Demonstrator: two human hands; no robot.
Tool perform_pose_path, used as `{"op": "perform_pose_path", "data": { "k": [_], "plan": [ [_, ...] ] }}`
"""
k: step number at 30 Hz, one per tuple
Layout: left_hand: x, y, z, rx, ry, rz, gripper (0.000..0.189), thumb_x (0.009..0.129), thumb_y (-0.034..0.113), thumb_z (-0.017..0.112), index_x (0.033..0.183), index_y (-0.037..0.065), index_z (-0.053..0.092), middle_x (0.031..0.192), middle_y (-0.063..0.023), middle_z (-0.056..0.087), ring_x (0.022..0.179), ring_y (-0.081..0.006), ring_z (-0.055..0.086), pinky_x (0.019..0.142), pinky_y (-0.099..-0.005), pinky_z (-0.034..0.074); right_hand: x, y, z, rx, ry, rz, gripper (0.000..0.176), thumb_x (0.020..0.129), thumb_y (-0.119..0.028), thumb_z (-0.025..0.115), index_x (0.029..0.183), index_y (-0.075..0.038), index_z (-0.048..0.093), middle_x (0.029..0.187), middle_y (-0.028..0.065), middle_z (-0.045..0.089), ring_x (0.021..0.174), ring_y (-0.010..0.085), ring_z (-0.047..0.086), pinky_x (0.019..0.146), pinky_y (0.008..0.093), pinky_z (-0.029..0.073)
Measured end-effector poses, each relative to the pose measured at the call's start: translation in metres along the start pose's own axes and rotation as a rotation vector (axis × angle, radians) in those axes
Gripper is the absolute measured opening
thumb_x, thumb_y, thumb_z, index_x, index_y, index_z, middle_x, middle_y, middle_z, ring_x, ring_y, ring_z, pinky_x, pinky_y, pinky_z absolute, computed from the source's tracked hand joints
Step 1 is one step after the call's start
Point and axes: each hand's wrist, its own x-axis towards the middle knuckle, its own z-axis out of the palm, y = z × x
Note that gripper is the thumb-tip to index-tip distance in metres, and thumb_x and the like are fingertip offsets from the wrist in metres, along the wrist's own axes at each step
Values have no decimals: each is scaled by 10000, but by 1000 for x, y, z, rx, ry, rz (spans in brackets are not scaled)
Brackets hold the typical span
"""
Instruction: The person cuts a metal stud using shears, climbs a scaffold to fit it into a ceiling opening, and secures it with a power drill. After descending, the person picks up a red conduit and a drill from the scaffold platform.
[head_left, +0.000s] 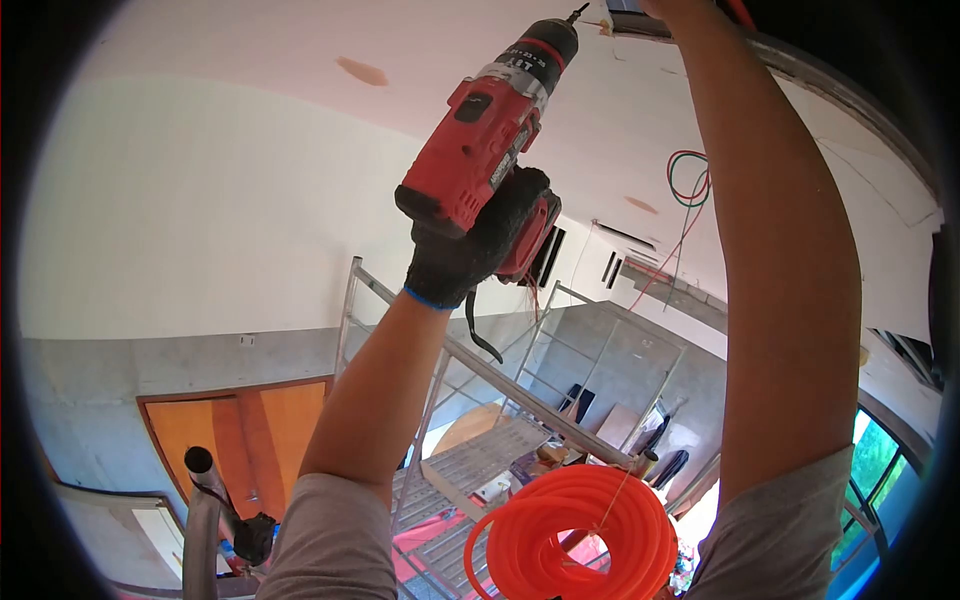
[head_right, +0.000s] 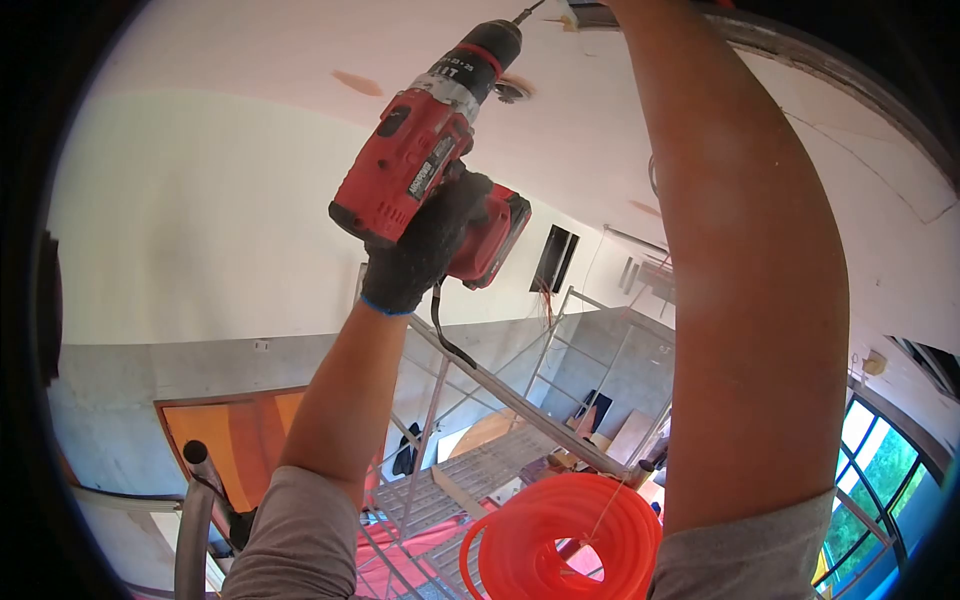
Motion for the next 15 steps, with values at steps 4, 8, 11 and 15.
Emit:
{"op": "perform_pose_path", "data": {
  "k": [4,8,11,15],
  "plan": [
    [0,-2,1,-40,-9,-32,217,859,90,762,1010,50,612,856,-15,624,728,-89,610,649,-292,541,3,3,1,15,-42,-58,1030,687,-548,851,1361,137,481,1343,297,557,1256,363,564,1033,408,450],
    [1,-10,2,7,-8,18,246,868,82,756,1065,35,616,857,-14,623,733,-87,609,659,-286,552,-6,1,-2,33,2,-74,1041,672,-521,873,1363,147,473,1373,302,530,1270,364,552,1037,410,449],
    [2,-14,2,-52,-17,-11,286,872,69,748,1119,23,610,867,-13,619,740,-86,605,664,-286,559,8,5,5,2,49,-39,1035,667,-497,885,1357,154,472,1376,303,524,1266,359,555,1034,406,455],
    [3,-19,5,-103,-7,-26,330,874,53,739,1166,4,594,890,-15,609,769,-82,601,672,-291,566,-2,4,2,143,-1,-105,991,678,-462,888,1331,165,488,1324,293,566,1217,344,591,1027,397,462]
  ]
}}
